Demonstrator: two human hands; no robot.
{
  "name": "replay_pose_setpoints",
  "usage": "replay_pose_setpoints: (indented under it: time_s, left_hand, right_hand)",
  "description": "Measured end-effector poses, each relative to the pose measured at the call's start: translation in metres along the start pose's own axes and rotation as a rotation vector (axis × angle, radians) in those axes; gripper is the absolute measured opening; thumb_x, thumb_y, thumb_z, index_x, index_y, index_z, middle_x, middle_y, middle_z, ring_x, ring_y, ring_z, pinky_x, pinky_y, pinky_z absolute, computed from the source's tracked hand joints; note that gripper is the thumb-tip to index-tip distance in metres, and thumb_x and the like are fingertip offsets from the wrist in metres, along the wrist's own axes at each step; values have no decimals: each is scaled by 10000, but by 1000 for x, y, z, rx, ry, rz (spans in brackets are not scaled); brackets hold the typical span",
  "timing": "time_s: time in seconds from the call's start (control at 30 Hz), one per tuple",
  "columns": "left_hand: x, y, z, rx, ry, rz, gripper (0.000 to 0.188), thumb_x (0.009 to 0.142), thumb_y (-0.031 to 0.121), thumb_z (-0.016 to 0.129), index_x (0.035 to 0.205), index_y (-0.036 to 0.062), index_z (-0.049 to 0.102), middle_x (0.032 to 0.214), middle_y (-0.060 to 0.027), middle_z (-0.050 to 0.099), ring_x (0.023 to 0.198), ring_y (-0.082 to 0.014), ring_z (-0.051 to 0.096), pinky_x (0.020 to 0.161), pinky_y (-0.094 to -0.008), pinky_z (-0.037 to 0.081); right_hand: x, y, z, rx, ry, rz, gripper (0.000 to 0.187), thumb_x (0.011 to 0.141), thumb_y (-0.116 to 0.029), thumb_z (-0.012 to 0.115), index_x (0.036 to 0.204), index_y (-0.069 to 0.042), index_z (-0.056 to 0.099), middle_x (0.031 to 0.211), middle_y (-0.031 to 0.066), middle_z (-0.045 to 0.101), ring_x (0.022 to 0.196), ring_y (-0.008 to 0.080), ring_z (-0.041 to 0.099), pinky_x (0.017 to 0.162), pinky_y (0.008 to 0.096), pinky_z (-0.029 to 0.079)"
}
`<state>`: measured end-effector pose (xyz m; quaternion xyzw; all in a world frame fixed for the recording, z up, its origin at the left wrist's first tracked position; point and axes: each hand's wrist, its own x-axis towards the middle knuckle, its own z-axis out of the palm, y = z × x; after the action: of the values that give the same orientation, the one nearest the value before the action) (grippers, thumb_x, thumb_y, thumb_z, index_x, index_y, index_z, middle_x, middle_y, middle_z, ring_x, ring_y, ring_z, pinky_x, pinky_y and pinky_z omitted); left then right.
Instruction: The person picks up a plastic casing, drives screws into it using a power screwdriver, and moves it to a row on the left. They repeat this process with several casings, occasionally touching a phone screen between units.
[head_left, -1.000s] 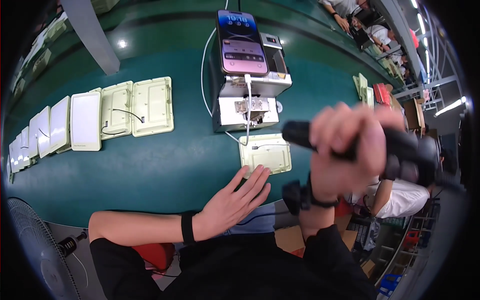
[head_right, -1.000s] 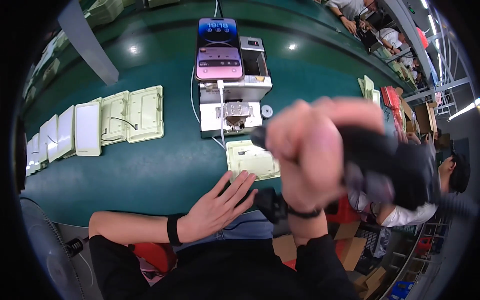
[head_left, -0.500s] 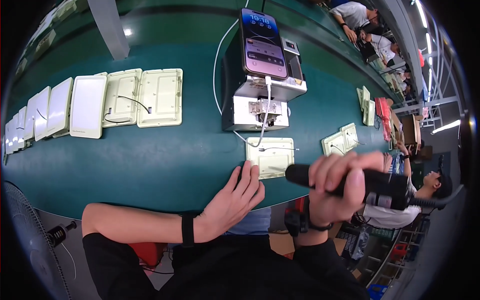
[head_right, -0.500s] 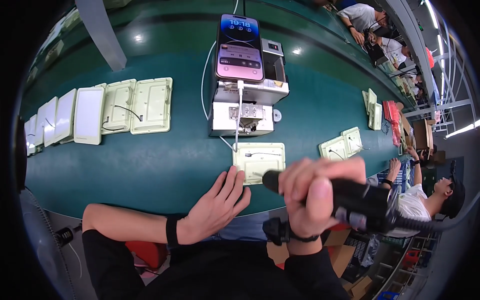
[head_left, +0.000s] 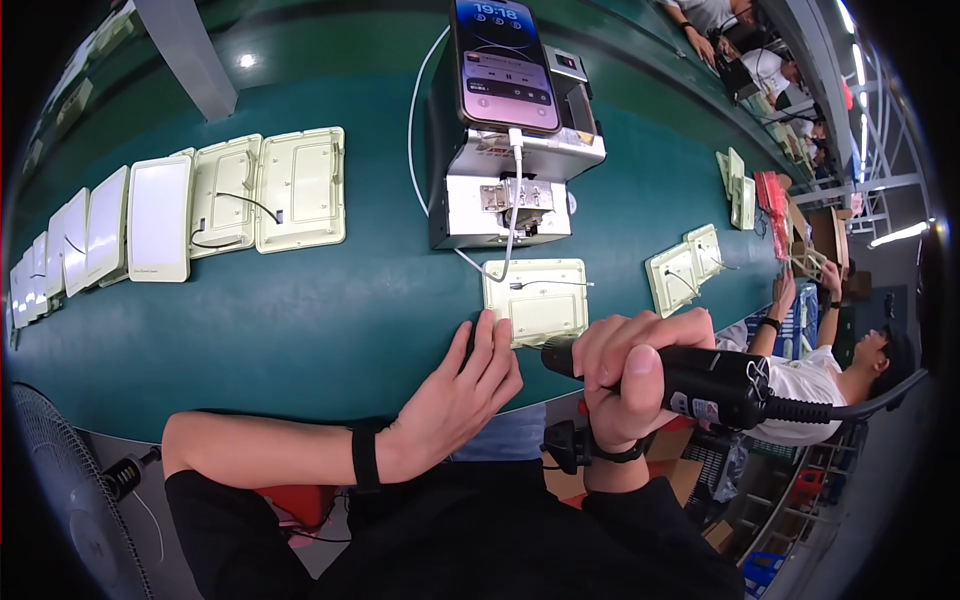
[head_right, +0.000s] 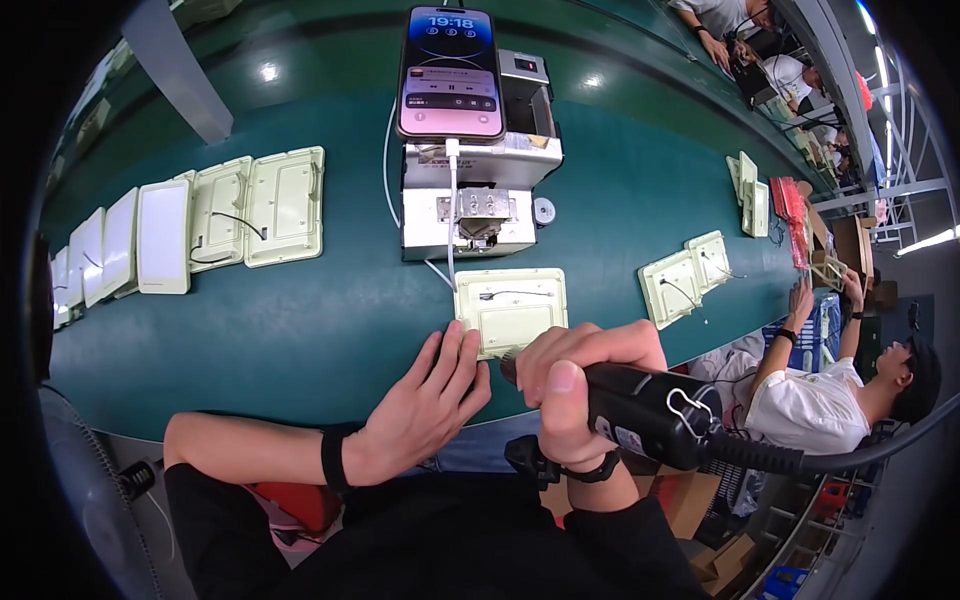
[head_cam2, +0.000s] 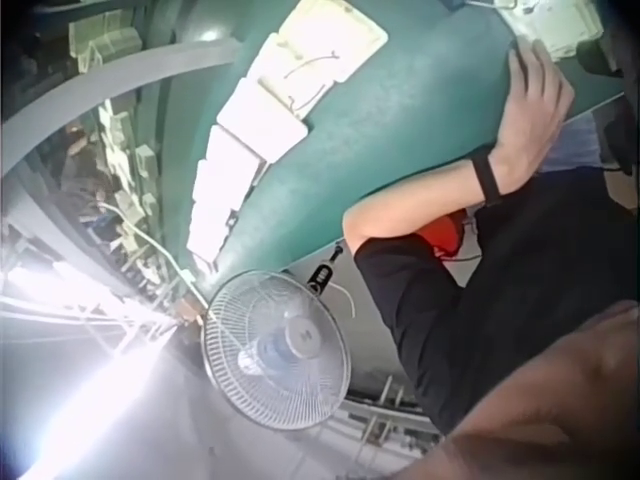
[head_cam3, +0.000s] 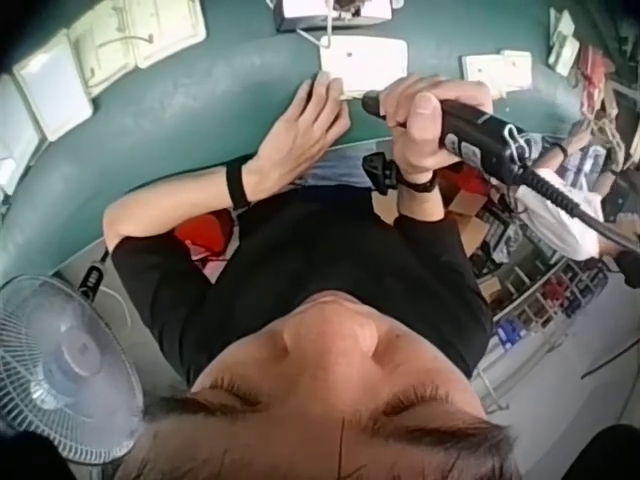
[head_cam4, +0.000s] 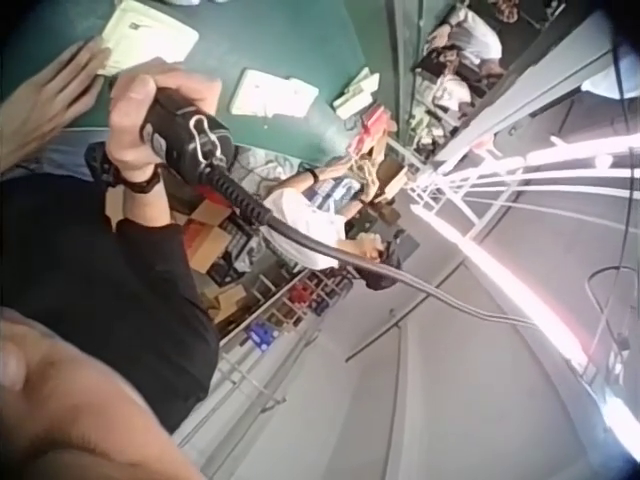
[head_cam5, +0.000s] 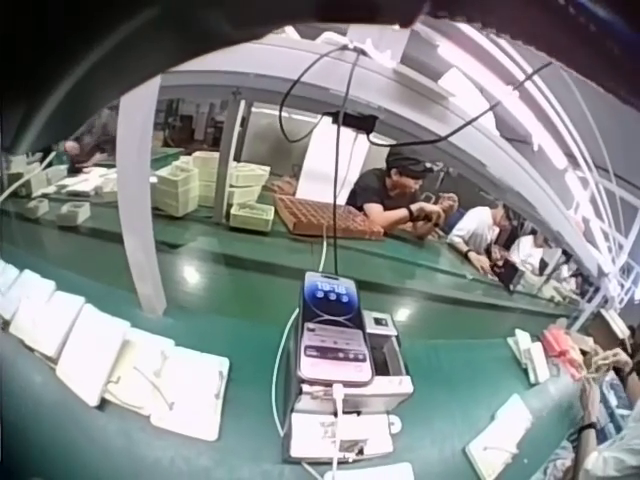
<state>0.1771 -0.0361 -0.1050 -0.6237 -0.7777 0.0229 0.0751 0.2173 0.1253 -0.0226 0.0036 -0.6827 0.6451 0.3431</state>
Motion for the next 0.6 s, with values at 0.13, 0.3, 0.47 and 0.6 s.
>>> replay_pose_setpoints:
  time_s: [0.13,0.3,0.47,0.6]
  left_hand:
    - [-2,1,-4,-35,1,3,507,995,304,515,1397,-5,514,1503,-282,494,1434,-458,449,1190,-532,381]
    - [0,3,-9,-37,0,17,547,974,301,552,1445,26,506,1495,-286,497,1425,-467,455,1218,-538,350]
    - [-7,12,-10,73,58,24,492,982,264,531,1402,8,559,1300,-210,606,1274,-388,561,1108,-503,446]
    - [-34,26,-12,51,117,84,435,959,221,564,1345,33,629,1059,-103,611,1044,-268,618,925,-403,521]
  right_hand:
    - [-1,-3,0,28,0,7,263,1017,-190,650,1007,-69,417,624,46,491,473,136,447,469,309,432]
    - [-7,4,-8,66,13,-15,249,1012,-182,647,1002,-67,427,622,43,487,469,136,443,465,303,429]
    - [-8,-13,-39,322,42,-51,205,1006,-180,623,1009,-86,440,620,24,471,447,134,416,451,301,415]
    - [-2,-34,-77,448,224,-59,177,1017,-192,592,1014,-94,444,611,6,443,436,129,391,443,299,397]
